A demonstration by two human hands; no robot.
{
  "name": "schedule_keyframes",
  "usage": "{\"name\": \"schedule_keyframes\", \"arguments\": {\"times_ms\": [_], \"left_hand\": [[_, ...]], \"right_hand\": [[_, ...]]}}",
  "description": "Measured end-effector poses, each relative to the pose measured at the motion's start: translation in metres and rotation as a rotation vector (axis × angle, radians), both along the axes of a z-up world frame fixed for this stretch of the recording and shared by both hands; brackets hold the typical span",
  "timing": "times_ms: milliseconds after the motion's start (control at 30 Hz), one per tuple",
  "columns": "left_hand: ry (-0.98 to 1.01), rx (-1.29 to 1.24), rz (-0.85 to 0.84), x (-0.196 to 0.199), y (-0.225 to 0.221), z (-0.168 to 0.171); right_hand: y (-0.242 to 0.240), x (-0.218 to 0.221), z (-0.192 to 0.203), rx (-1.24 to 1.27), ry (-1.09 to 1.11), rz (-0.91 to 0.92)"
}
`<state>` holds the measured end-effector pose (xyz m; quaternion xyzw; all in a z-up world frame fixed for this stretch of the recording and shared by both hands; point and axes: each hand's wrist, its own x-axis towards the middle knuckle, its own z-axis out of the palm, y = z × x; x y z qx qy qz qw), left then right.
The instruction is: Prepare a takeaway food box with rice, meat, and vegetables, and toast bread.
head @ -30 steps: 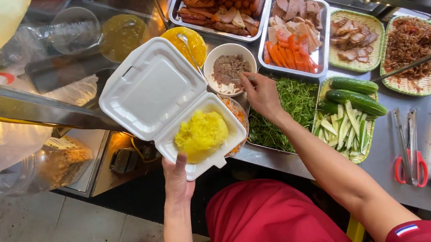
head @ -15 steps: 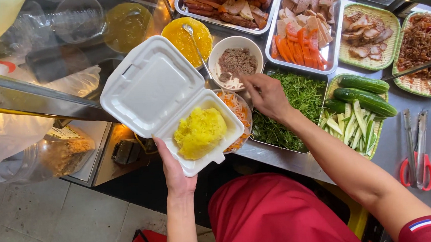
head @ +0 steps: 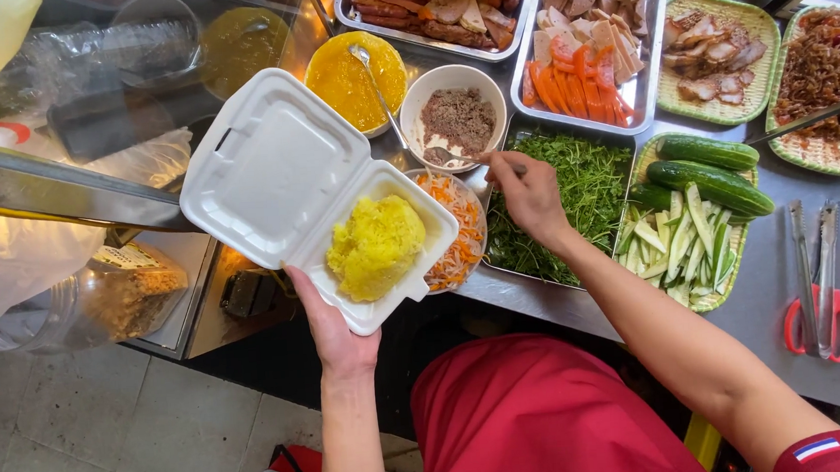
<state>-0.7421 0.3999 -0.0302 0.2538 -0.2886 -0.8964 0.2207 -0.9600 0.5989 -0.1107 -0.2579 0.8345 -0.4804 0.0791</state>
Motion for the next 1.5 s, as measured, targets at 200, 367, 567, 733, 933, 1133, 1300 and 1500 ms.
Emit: {"name": "schedule_keyframes", "arguments": {"times_ms": [200,367,567,733,933,1133,1300,1500], "left_hand": [[0.02,-0.028,-0.004,0.0,0.003,-0.002],[0.028,-0.038,-0.005,0.001,0.004,-0.003],[0.022,-0.045,0.011,0.0,0.004,-0.007],[0.034,-0.012,0.064,-0.025,0.014,-0.01],[0.108,0.052,0.127,-0.078,0.043,-0.01],[0.173,0.204,0.167,-0.105,0.057,-0.004],[0.186,0.116,0.147,-0.098,0.056,0.016],[0.281,0.01,0.087,-0.087,0.068,0.026]], "right_hand": [[0.003,-0.014,-0.014,-0.396,-0.541,-0.218],[-0.017,-0.018,0.001,-0.149,-0.061,-0.043],[-0.005,-0.011,0.008,-0.102,-0.189,-0.003],[0.029,0.017,0.076,-0.655,-0.546,-0.166],[0.029,0.076,0.128,-0.306,0.115,-0.024],[0.045,0.098,0.096,-0.136,0.743,0.322],[0.065,0.091,0.129,-0.213,0.5,0.225],[0.067,0.034,0.151,-0.829,-0.655,-0.195]]}}
